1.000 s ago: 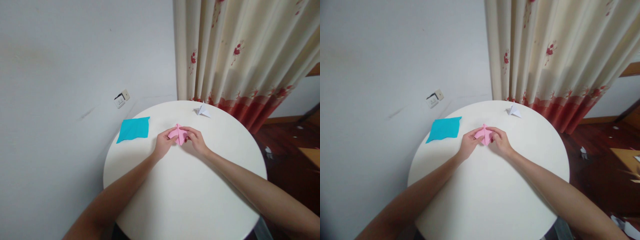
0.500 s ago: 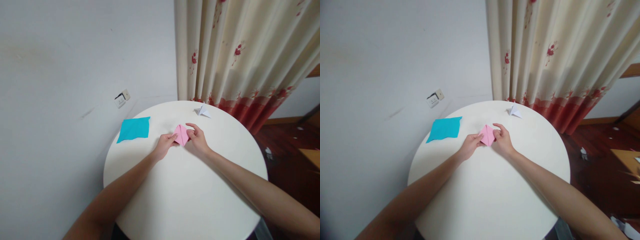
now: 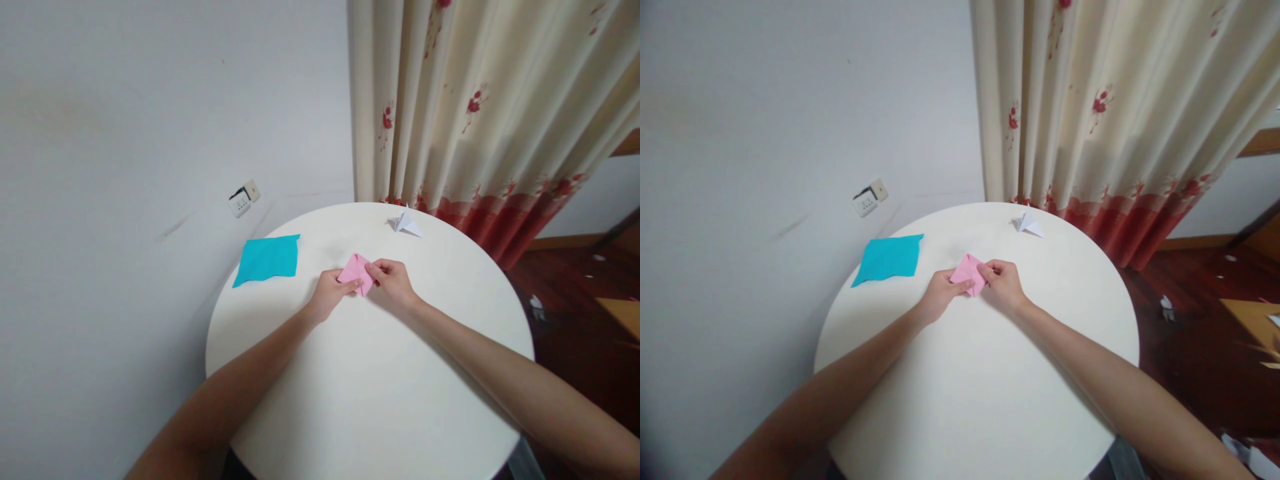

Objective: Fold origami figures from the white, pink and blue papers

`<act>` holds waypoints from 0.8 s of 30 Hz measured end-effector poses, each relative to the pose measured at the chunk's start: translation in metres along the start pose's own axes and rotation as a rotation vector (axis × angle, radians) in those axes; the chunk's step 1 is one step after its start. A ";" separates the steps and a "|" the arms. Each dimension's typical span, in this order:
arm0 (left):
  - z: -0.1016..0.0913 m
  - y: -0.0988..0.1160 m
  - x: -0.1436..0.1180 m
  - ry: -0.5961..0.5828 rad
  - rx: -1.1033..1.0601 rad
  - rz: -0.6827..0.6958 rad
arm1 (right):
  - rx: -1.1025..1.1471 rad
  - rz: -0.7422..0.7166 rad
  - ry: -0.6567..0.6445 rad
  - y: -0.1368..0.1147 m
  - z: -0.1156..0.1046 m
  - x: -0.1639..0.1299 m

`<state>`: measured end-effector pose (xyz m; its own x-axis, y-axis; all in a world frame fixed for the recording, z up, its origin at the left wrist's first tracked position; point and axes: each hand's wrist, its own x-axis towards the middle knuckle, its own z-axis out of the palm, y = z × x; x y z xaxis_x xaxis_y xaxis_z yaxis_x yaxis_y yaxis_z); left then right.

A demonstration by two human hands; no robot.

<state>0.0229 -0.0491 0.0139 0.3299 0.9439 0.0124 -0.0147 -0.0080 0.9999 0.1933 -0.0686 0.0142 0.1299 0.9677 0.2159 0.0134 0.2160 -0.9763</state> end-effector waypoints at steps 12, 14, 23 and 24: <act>0.001 0.001 0.003 0.088 -0.275 -0.056 | -0.003 0.068 -0.154 0.005 0.009 -0.007; 0.001 0.002 0.003 0.131 -0.331 -0.049 | -0.025 0.069 -0.229 0.007 0.012 -0.010; 0.000 0.005 0.006 0.095 -0.354 0.015 | -0.082 0.007 -0.200 0.003 0.012 -0.012; -0.001 0.006 0.006 0.081 -0.356 0.041 | -0.094 -0.010 -0.190 0.002 0.011 -0.011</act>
<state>0.0240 -0.0427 0.0203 0.2471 0.9683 0.0374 -0.3588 0.0555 0.9318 0.1808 -0.0777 0.0099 -0.0596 0.9747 0.2156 0.1074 0.2210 -0.9693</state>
